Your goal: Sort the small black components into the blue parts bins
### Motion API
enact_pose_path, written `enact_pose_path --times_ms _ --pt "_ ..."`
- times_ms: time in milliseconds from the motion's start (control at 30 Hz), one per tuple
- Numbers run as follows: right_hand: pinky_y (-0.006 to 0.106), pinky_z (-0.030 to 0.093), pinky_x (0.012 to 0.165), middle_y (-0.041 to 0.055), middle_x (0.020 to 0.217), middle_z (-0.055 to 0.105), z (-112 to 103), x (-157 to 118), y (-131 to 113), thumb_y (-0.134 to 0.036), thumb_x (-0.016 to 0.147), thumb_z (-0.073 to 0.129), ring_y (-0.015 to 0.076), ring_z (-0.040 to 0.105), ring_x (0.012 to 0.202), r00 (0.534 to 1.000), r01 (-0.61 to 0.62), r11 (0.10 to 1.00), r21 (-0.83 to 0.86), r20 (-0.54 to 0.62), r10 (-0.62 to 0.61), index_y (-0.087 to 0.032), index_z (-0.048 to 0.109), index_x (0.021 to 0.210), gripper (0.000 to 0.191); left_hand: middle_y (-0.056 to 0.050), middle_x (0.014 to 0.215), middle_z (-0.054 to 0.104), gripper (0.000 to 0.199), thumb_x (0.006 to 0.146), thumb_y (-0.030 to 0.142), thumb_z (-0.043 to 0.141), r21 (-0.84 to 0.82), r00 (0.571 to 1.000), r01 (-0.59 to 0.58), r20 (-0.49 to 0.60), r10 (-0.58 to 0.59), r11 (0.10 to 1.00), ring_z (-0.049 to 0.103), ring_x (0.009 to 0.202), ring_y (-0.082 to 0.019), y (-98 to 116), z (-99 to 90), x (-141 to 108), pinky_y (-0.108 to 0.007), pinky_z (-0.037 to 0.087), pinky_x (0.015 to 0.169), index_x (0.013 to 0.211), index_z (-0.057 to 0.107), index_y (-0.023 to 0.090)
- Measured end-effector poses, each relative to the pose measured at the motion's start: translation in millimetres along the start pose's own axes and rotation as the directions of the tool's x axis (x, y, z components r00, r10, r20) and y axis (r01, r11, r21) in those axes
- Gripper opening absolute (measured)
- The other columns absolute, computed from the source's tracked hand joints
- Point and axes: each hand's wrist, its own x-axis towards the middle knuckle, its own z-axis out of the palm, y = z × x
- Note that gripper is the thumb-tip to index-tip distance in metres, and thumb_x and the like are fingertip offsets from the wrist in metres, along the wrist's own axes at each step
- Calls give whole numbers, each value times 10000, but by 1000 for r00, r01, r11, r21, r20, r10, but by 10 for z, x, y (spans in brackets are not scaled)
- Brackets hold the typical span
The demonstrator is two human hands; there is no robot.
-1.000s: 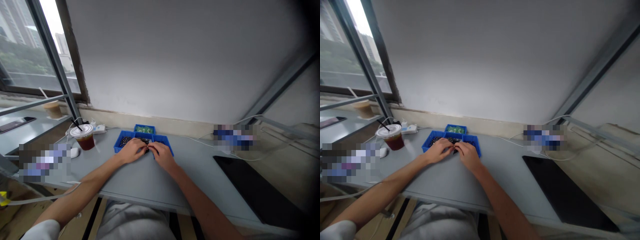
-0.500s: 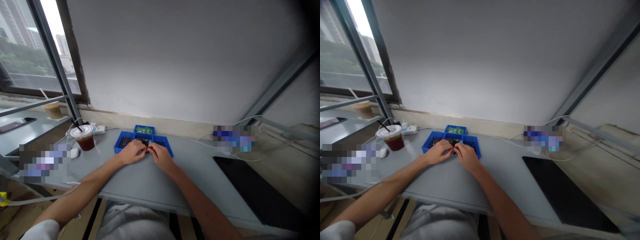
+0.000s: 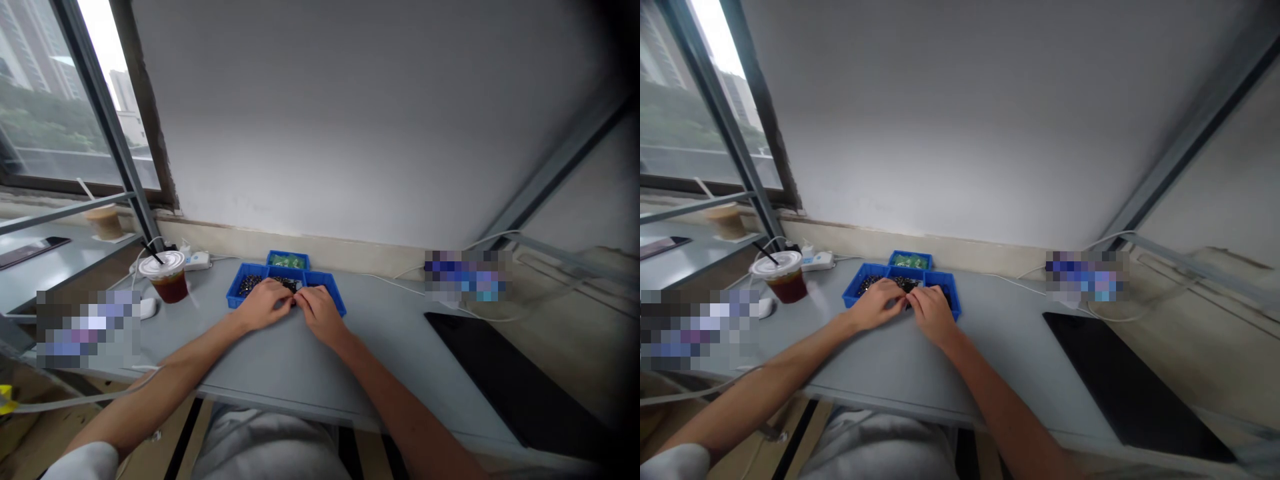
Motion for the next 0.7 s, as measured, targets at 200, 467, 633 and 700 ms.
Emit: enact_pose_path --times_ms 200,467,633,700 --pt "357 398 831 50 948 684 -25 -8 -21 -189 1003 460 209 620 884 1000 -2 998 60 1 2 -216 544 1039 95 -30 791 675 194 950 218 487 -10 998 49 -28 -50 999 612 776 -167 -18 -13 0 -326 443 822 842 642 175" --pt "354 394 826 66 955 689 -26 -10 22 -209 1016 447 223 621 923 998 68 996 50 2 -68 -209 599 991 154 -29 778 646 185 945 194 482 -48 999 15 32 -13 999 603 788 -168 -34 -7 -15 -301 456 810 809 606 177" --pt "350 376 830 51 918 679 -46 -2 3 -246 1035 429 210 603 900 997 63 996 64 46 -66 -212 592 940 192 -34 776 644 186 941 196 476 -46 998 -11 57 13 999 598 789 -171 -25 -25 -11 -299 457 803 805 601 174" --pt "347 369 817 47 883 662 -53 0 -8 -267 1045 406 205 586 875 996 61 997 54 64 -65 -211 575 892 235 -40 786 646 197 946 203 467 -39 997 -24 72 27 999 598 796 -175 -14 -33 -7 -303 456 808 812 607 170"
